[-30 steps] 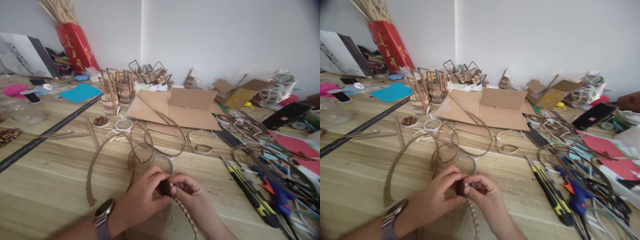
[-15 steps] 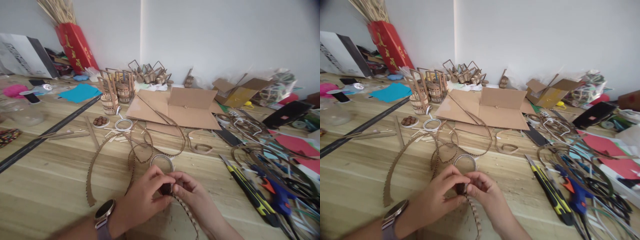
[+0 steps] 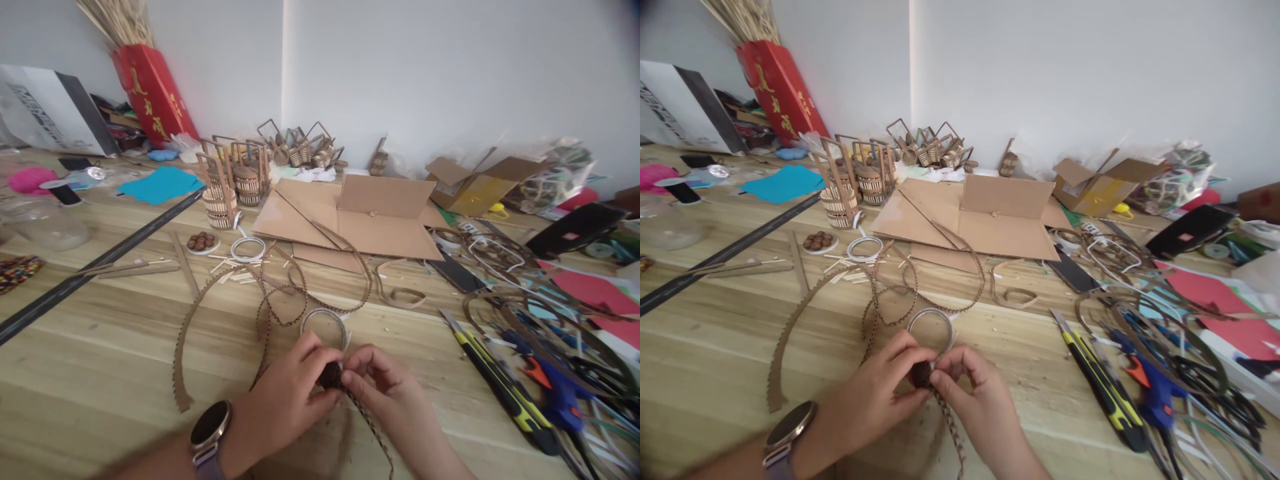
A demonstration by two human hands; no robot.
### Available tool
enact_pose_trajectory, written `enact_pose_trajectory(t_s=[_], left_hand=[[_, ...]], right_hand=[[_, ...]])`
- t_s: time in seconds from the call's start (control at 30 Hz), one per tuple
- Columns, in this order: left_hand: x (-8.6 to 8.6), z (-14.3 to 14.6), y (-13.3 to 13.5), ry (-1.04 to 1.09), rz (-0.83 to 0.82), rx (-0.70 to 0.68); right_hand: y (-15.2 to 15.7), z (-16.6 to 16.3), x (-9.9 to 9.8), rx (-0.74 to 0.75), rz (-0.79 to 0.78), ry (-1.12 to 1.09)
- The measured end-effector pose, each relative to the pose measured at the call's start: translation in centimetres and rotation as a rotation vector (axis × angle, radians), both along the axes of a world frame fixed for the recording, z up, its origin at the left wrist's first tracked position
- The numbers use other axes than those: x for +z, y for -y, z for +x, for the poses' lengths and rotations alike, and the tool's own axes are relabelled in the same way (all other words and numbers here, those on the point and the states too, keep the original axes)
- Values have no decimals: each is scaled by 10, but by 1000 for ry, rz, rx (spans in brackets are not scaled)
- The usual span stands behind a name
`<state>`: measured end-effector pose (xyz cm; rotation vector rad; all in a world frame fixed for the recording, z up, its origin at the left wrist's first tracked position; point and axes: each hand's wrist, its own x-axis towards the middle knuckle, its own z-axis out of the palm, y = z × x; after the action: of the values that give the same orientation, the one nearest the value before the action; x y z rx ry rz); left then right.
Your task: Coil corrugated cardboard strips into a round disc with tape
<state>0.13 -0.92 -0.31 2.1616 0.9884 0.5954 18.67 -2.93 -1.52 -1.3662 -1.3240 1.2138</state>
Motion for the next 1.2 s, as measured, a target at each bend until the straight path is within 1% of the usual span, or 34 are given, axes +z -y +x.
enact_pose_trajectory(t_s=[0.13, 0.33, 0.47, 0.63, 0.8, 0.97, 1.2], left_hand=[[-1, 0, 1, -30, 16, -1], [-4, 1, 2, -21, 34, -13], [-3, 1, 0, -24, 32, -1], [-3, 1, -1, -74, 34, 30], [-1, 2, -1, -99, 43, 35], [-1, 2, 0, -101, 42, 51], [-4, 3, -1, -81, 31, 58]], right_hand=[[-1, 1, 1, 32, -13, 40], [-1, 1, 6, 63, -13, 85], [0, 2, 10, 50, 16, 178], [2, 0, 10, -7, 95, 282], [4, -3, 9, -61, 259, 407], [7, 0, 3, -9, 363, 502], [8, 1, -2, 21, 430, 536]])
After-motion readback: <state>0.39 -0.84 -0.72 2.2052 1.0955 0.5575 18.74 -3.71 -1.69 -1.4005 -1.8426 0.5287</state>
